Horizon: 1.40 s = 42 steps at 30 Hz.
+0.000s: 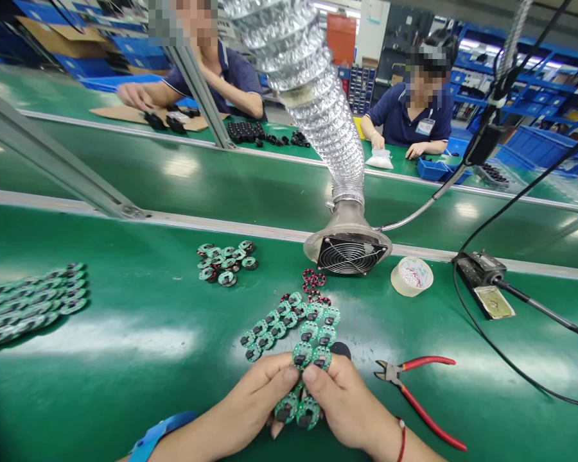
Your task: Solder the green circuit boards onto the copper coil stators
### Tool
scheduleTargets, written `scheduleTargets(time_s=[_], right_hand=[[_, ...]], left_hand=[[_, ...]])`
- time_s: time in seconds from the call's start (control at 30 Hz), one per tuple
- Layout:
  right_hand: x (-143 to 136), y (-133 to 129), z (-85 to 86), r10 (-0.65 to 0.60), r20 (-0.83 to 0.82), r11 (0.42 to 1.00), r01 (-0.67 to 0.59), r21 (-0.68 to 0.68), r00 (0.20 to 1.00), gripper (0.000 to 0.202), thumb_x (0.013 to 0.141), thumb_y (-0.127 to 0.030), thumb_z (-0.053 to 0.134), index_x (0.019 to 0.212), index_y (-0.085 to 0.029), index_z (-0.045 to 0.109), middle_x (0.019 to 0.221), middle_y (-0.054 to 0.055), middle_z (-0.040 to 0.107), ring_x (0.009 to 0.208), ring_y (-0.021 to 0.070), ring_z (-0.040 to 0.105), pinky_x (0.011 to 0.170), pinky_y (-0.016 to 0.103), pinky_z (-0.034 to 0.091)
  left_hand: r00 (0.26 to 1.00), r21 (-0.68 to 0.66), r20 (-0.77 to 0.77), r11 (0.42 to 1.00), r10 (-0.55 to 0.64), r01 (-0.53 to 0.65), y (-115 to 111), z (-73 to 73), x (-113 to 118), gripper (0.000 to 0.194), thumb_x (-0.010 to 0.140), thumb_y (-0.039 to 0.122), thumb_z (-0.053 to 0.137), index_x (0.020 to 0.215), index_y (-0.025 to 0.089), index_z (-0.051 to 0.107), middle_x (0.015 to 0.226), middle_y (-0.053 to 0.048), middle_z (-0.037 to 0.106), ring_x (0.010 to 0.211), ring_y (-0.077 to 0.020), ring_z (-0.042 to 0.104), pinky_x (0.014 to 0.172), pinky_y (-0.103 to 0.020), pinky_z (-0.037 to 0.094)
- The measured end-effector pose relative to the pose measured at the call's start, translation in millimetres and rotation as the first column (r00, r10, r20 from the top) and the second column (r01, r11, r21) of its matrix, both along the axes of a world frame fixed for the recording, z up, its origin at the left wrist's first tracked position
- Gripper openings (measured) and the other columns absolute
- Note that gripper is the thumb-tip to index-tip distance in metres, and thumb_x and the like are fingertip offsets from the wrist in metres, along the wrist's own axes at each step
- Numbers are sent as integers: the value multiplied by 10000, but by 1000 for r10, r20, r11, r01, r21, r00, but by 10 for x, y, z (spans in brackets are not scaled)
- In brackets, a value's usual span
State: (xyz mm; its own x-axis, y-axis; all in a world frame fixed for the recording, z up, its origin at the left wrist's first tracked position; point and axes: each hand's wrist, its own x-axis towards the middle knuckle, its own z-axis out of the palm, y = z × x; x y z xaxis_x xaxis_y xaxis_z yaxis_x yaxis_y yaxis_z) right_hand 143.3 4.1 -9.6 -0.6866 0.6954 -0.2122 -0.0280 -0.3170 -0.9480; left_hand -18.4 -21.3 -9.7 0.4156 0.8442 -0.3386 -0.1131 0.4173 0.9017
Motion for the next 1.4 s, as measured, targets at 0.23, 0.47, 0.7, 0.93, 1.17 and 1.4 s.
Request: scheduleTargets(time_s=[0.23, 0.47, 0.7, 0.93, 1.17, 1.4], right_hand=[[-22, -127, -64, -27, -107, 999, 22, -46, 994, 623, 822, -758, 504, 611, -174, 554, 519, -35, 451, 424, 56, 329, 425, 197, 239], [102, -1, 37, 19, 17, 999, -19, -35, 1000, 472, 878, -646, 544, 875, -177, 594, 772, 11, 590, 571, 76, 469, 564, 217, 385], [144, 155, 82, 116, 337, 991, -132, 23, 934, 306, 912, -448, 562, 820, -172, 657, 717, 1, 621, 614, 101, 512, 561, 220, 396], [32, 119, 20, 0, 375, 999, 13, -30, 927, 350, 811, -516, 648, 730, -199, 524, 589, -47, 544, 524, 90, 433, 509, 221, 326], [83, 139, -20, -40, 541, 991, -34, 126, 840, 508, 800, -642, 609, 604, -207, 435, 561, -57, 421, 558, 95, 340, 536, 251, 271], [315, 309, 45, -419, 404, 897, 302, 322, 813, 491, 922, -672, 397, 953, -211, 561, 652, -43, 517, 581, 121, 460, 576, 259, 372]], left_hand=[[957, -215, 274, 976, 94, -34, -85, 63, 68, 650, 746, 817, 506, 664, 172, 517, 391, 64, 422, 274, -51, 336, 296, -161, 201], [987, 25, 8, 987, 158, -159, 112, 96, -34, 594, 789, 746, 540, 678, 162, 540, 589, 6, 559, 536, -113, 538, 531, -223, 463], [986, 67, -116, 991, 122, -115, 93, -25, -39, 505, 893, 668, 429, 769, 187, 517, 700, 11, 541, 599, -127, 502, 586, -257, 451], [968, 10, -242, 997, 70, -70, -69, -73, -24, 599, 918, 643, 390, 1257, 175, 545, 1156, -120, 640, 976, -233, 585, 902, -357, 487], [947, 89, -301, 985, -113, 146, -79, -69, -7, 425, 900, 490, 517, 1180, 170, 496, 1038, -81, 597, 973, -222, 540, 892, -345, 448], [978, -51, -110, 983, -180, 175, -10, -21, -14, 421, 908, 582, 440, 974, 166, 457, 708, 46, 442, 613, -107, 410, 617, -265, 380]])
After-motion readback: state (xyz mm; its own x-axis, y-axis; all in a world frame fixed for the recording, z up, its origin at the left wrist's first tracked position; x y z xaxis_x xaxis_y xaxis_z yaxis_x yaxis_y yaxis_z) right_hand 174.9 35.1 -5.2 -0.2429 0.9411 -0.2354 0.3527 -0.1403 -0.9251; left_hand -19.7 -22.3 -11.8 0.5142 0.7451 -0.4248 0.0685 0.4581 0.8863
